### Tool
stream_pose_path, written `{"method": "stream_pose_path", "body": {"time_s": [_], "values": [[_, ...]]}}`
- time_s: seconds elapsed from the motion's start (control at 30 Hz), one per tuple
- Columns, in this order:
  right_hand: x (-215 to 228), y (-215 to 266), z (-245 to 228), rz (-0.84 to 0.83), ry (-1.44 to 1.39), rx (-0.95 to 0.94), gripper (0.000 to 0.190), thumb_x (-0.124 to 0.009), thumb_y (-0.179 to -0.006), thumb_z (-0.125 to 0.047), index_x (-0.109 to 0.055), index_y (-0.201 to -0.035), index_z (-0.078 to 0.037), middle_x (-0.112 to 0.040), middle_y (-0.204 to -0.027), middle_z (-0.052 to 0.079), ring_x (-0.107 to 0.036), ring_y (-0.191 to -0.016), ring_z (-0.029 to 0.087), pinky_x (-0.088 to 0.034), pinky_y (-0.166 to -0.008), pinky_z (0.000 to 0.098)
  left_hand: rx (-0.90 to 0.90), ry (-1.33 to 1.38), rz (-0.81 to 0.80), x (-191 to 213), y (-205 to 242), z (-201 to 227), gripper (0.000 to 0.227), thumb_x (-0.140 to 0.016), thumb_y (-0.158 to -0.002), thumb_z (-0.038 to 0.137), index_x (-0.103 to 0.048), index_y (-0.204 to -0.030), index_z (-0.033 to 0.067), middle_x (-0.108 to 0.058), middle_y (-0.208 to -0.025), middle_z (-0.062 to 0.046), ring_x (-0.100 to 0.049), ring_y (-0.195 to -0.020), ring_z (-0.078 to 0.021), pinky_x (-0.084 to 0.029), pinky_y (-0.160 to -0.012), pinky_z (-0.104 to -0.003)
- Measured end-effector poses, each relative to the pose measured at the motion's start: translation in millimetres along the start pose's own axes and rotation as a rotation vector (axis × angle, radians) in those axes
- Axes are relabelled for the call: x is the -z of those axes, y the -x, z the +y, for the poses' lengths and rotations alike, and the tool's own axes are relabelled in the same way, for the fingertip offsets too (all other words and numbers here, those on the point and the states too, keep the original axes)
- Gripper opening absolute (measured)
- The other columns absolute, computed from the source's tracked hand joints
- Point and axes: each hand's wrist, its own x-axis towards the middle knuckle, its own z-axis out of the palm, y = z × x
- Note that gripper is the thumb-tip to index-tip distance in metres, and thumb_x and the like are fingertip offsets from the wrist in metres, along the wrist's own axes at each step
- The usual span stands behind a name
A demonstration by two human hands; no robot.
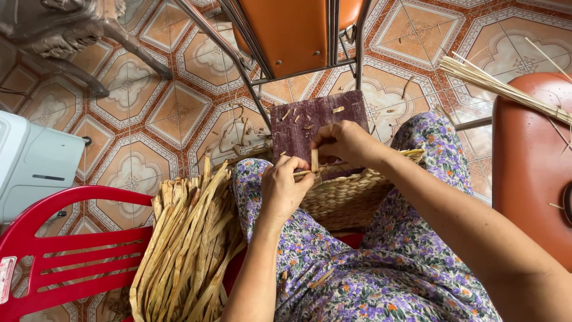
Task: Weaving a bag using dried plant fibers, incorporating structural supports and trimming materials with scissors.
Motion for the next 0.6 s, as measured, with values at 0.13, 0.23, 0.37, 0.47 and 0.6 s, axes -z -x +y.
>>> {"method": "stream_pose_path", "body": {"time_s": [0.13,0.23,0.37,0.47,0.6], "values": [[-4,-4,-7,-0.082,-0.123,-0.199,0.016,-0.073,-0.089,-0.009,-0.076,-0.105,-0.007,-0.078,-0.085,0.004,-0.07,-0.074,0.011,-0.058,-0.069,0.0312,-0.086,-0.072,0.062,-5,3,-4,0.019,-0.082,-0.078,0.022,-0.072,-0.088,0.0089,-0.071,-0.09,-0.007,-0.065,-0.075,-0.025,-0.044,-0.083,-0.041],[-9,-10,3,-0.105,-0.092,-0.151,0.015,-0.073,-0.089,-0.008,-0.075,-0.104,-0.007,-0.077,-0.085,0.003,-0.068,-0.075,0.01,-0.056,-0.07,0.03,-0.127,-0.076,0.081,-7,3,-8,0.024,-0.084,-0.078,0.019,-0.067,-0.091,0.0079,-0.069,-0.09,-0.006,-0.066,-0.078,-0.0235,-0.042,-0.084,-0.042],[-9,-9,8,-0.22,-0.264,-0.124,0.014,-0.073,-0.089,-0.006,-0.075,-0.102,-0.005,-0.077,-0.088,0.002,-0.068,-0.08,0.008,-0.056,-0.074,0.0268,-0.199,-0.027,0.168,-4,8,-5,0.034,-0.086,-0.077,0.014,-0.057,-0.094,0.0078,-0.066,-0.095,-0.006,-0.065,-0.086,-0.0239,-0.043,-0.086,-0.042],[-11,-10,7,-0.254,-0.291,-0.15,0.013,-0.074,-0.088,-0.007,-0.075,-0.101,-0.004,-0.075,-0.087,0.002,-0.066,-0.078,0.009,-0.054,-0.072,0.0279,-0.181,0.001,0.173,-1,11,-3,0.037,-0.086,-0.076,0.012,-0.056,-0.096,0.0075,-0.065,-0.096,-0.007,-0.064,-0.089,-0.0251,-0.043,-0.089,-0.042],[-11,-9,-1,-0.237,-0.097,-0.147,0.014,-0.075,-0.087,-0.011,-0.077,-0.1,-0.005,-0.075,-0.084,0.003,-0.063,-0.076,0.011,-0.052,-0.07,0.0302,-0.263,0.02,0.176,6,10,-7,0.036,-0.084,-0.077,0.012,-0.056,-0.098,0.0069,-0.065,-0.099,-0.007,-0.065,-0.096,-0.0261,-0.044,-0.094,-0.044]]}}
